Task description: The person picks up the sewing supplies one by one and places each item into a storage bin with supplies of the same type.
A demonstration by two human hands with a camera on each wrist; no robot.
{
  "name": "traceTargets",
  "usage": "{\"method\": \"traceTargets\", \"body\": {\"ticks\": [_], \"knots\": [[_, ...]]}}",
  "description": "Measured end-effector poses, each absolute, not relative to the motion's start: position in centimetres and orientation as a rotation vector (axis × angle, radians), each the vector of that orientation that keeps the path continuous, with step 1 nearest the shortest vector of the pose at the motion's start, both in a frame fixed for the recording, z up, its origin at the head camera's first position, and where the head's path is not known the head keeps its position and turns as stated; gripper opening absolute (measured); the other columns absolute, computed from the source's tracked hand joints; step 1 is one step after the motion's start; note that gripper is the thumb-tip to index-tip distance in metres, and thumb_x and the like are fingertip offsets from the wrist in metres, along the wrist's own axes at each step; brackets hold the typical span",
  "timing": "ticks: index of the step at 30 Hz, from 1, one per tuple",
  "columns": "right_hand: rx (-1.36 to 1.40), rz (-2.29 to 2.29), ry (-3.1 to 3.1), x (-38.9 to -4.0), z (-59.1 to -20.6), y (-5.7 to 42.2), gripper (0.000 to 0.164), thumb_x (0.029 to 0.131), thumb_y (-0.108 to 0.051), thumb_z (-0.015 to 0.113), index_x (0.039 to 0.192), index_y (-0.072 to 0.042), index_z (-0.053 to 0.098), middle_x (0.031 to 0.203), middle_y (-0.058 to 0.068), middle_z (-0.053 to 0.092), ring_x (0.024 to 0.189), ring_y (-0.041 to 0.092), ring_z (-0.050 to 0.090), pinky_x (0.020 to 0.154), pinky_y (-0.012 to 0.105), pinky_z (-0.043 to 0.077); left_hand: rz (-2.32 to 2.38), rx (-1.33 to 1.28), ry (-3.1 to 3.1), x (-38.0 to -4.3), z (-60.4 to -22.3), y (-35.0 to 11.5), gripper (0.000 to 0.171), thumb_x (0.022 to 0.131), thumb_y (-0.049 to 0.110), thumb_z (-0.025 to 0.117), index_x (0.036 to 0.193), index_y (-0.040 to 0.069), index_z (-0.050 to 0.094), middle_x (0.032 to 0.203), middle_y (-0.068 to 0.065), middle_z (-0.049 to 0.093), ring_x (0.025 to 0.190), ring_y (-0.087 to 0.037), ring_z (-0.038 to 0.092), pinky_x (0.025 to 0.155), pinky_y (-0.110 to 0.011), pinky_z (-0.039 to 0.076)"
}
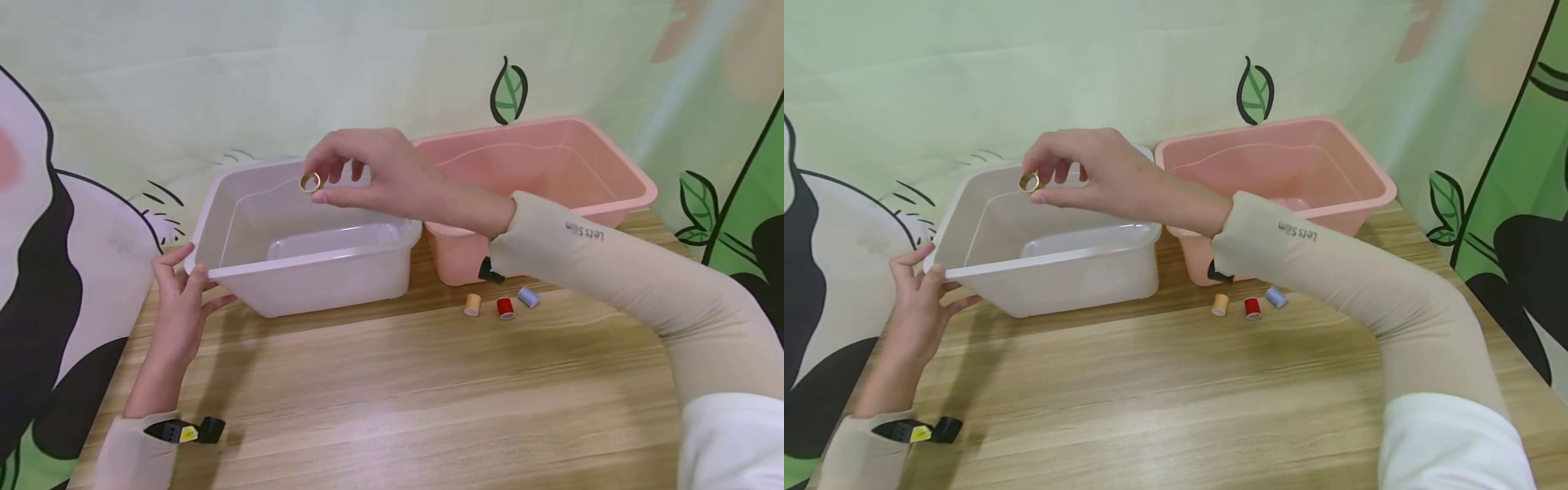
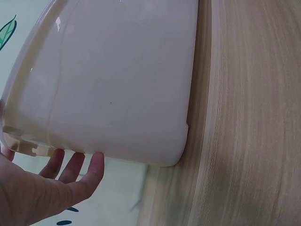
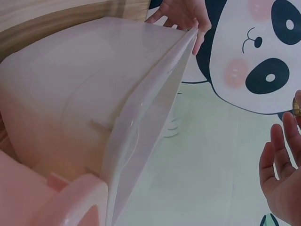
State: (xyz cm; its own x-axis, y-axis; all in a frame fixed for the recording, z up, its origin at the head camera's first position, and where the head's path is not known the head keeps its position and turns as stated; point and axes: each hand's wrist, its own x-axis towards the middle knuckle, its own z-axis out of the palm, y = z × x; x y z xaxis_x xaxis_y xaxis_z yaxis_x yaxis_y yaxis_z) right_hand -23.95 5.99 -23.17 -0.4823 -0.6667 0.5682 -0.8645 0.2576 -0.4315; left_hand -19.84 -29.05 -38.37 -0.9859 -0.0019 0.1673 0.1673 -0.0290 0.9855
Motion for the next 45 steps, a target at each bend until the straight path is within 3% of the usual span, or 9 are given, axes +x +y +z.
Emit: {"method": "traceTargets", "body": {"ticks": [23, 36, 45], "knots": [[1.437, 0.952, -2.221, -26.0, -22.3, 6.3, 0.023, 0.096, -0.024, 0.073, 0.114, -0.010, 0.069, 0.099, -0.009, 0.071, 0.089, 0.002, 0.060, 0.074, 0.027, 0.049, -2.149, -0.150, -2.123, -20.0, -38.4, -28.9, 0.045, 0.107, 0.025, 0.051, 0.140, 0.025, 0.020, 0.144, -0.005, 0.036, 0.104, -0.016, 0.059, 0.077, -0.030, 0.063], [1.469, 0.902, -2.260, -27.2, -21.9, 5.8, 0.021, 0.096, -0.026, 0.072, 0.111, -0.012, 0.070, 0.087, -0.009, 0.070, 0.085, 0.000, 0.059, 0.076, 0.026, 0.047, -2.144, -0.158, -2.130, -20.0, -38.3, -28.9, 0.047, 0.107, 0.026, 0.051, 0.141, 0.024, 0.019, 0.147, -0.008, 0.035, 0.104, -0.017, 0.058, 0.077, -0.030, 0.063], [1.447, 1.110, -2.422, -29.1, -22.1, 5.0, 0.025, 0.095, -0.028, 0.073, 0.116, -0.014, 0.070, 0.091, -0.007, 0.069, 0.087, 0.004, 0.062, 0.079, 0.025, 0.054, -2.152, -0.145, -2.123, -20.3, -38.4, -28.8, 0.045, 0.107, 0.026, 0.051, 0.139, 0.024, 0.020, 0.146, -0.006, 0.036, 0.104, -0.015, 0.059, 0.077, -0.030, 0.063]]}}
